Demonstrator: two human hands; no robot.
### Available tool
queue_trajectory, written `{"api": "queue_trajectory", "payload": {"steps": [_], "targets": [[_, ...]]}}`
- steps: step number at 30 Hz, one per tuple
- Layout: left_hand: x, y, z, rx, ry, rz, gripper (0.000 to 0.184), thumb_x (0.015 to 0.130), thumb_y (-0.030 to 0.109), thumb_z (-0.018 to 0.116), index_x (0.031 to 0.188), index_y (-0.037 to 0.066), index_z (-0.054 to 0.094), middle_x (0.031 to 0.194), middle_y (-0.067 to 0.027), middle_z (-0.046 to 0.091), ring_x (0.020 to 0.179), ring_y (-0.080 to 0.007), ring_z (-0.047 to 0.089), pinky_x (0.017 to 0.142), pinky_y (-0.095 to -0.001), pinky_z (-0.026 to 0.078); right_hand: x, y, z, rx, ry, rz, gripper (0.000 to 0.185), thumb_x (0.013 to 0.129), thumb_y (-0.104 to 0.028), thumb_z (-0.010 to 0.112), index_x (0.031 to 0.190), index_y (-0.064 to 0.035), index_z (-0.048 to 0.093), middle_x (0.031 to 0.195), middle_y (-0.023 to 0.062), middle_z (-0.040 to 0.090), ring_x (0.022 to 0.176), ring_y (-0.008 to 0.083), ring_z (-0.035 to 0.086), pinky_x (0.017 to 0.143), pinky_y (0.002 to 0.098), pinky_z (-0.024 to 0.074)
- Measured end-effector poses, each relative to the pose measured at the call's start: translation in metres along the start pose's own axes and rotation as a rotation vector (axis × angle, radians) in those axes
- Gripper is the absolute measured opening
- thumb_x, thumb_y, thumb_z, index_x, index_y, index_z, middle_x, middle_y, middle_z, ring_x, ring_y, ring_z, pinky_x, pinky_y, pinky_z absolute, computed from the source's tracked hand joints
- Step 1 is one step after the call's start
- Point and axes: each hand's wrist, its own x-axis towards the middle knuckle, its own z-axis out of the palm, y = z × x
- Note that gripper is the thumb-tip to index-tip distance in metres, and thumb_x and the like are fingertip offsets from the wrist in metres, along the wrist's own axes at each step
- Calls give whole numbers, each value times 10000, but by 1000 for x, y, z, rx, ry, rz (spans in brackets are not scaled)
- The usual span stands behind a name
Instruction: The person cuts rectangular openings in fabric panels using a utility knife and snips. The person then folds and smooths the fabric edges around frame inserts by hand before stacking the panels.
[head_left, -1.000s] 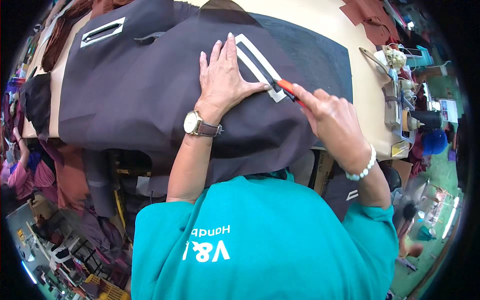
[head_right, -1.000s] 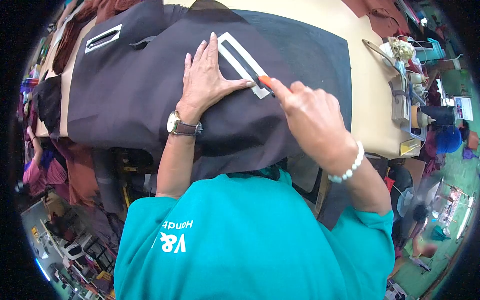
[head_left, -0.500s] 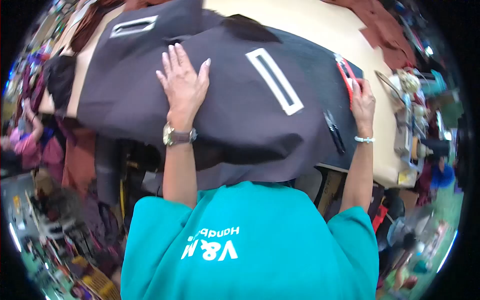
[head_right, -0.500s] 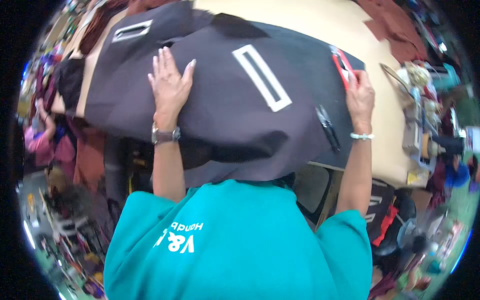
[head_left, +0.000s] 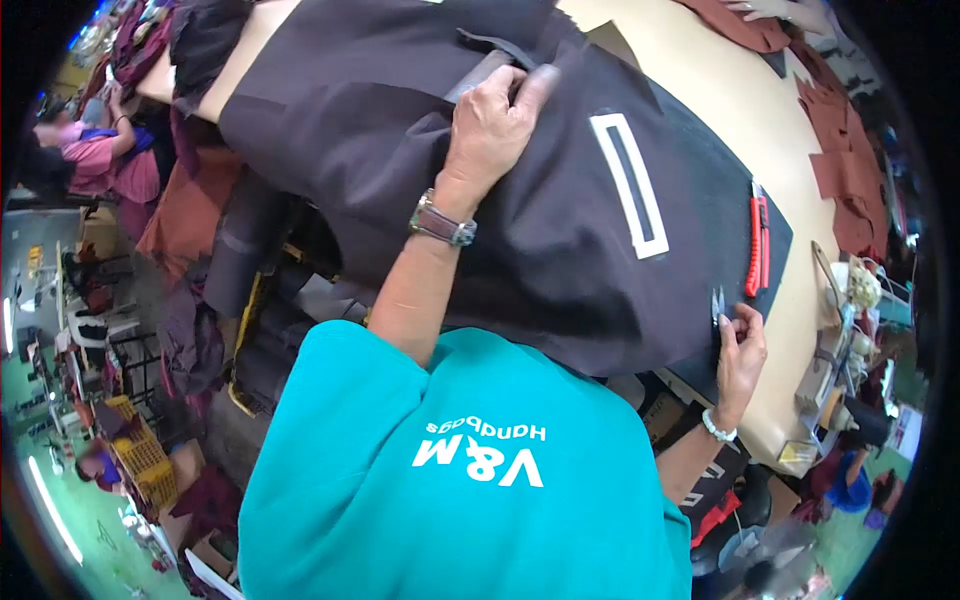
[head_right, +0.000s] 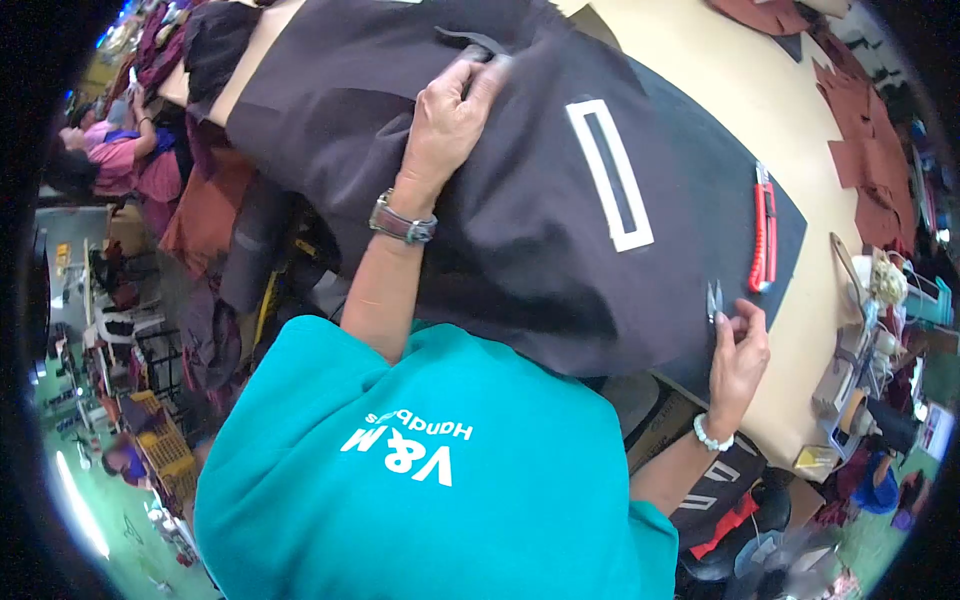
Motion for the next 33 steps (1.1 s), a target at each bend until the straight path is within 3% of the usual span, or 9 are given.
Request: {"api": "queue_trajectory", "payload": {"steps": [4, 5, 8, 12, 16, 21, 24, 25, 33], "targets": [[1, 7, -12, 271, -618, -232, 687, 661, 520, 707, 986, -77, 608, 817, -268, 624, 828, -326, 638, 736, -393, 475, 2, -1, -2, 81, -43, 79, 197, 786, -91, 657, 938, 18, 596, 700, 46, 572, 642, 120, 523, 609, 269, 446], [-4, -6, -8, 296, -567, -79, 472, 778, 390, 678, 1032, -4, 634, 740, -93, 657, 590, -171, 603, 594, -315, 470, 2, -2, -2, 39, -14, 54, 200, 784, -84, 659, 944, 18, 598, 705, 45, 577, 644, 118, 527, 611, 268, 450], [-16, -1, -7, -75, -395, -112, 326, 822, 224, 623, 1031, -26, 610, 796, -210, 636, 736, -217, 632, 708, -314, 472, 2, -7, -1, 32, -22, 79, 211, 778, -68, 660, 959, 22, 599, 707, 42, 583, 643, 112, 532, 609, 268, 456], [-21, 15, 9, -756, -257, -510, 330, 859, 222, 609, 960, -92, 584, 735, -48, 603, 692, -57, 502, 613, -251, 436, -1, -7, 2, 40, -2, 114, 216, 780, -57, 655, 971, 27, 600, 688, 36, 577, 627, 106, 528, 587, 265, 449], [-15, 32, -4, 66, -642, -406, 460, 803, 353, 671, 729, -91, 576, 584, -19, 521, 593, -55, 460, 556, -253, 424, -6, -12, 6, 31, 62, 109, 204, 783, -39, 629, 974, 30, 602, 661, 47, 571, 614, 107, 527, 565, 269, 429], [-35, 14, 18, 105, -348, -93, 432, 822, 303, 626, 767, -124, 587, 621, -283, 545, 638, -332, 616, 662, -385, 452, -13, -24, 9, -81, 153, 49, 151, 815, -86, 600, 905, 34, 591, 800, 133, 577, 662, 255, 566, 619, 362, 441], [-38, 8, 27, -73, -246, -346, 412, 852, 297, 602, 865, -114, 590, 751, -241, 617, 699, -265, 624, 682, -365, 463, -11, -6, 12, -201, 140, -14, 132, 826, -89, 587, 865, 36, 570, 826, 147, 580, 680, 267, 572, 634, 365, 441], [-44, 17, 31, -657, -190, -427, 343, 862, 238, 613, 984, -81, 583, 951, -148, 641, 804, -191, 618, 732, -314, 482, -11, -4, 13, -191, 140, -15, 130, 831, -89, 583, 866, 35, 566, 815, 147, 573, 684, 266, 571, 639, 362, 442], [-47, 23, 35, -943, -234, -514, 342, 756, 20, 697, 1053, -80, 560, 1021, -116, 626, 887, -145, 618, 779, -264, 500, -6, -19, 2, 427, 274, 31, 165, 918, -94, 494, 1036, 4, 554, 821, 42, 569, 646, 100, 515, 575, 233, 420]]}}
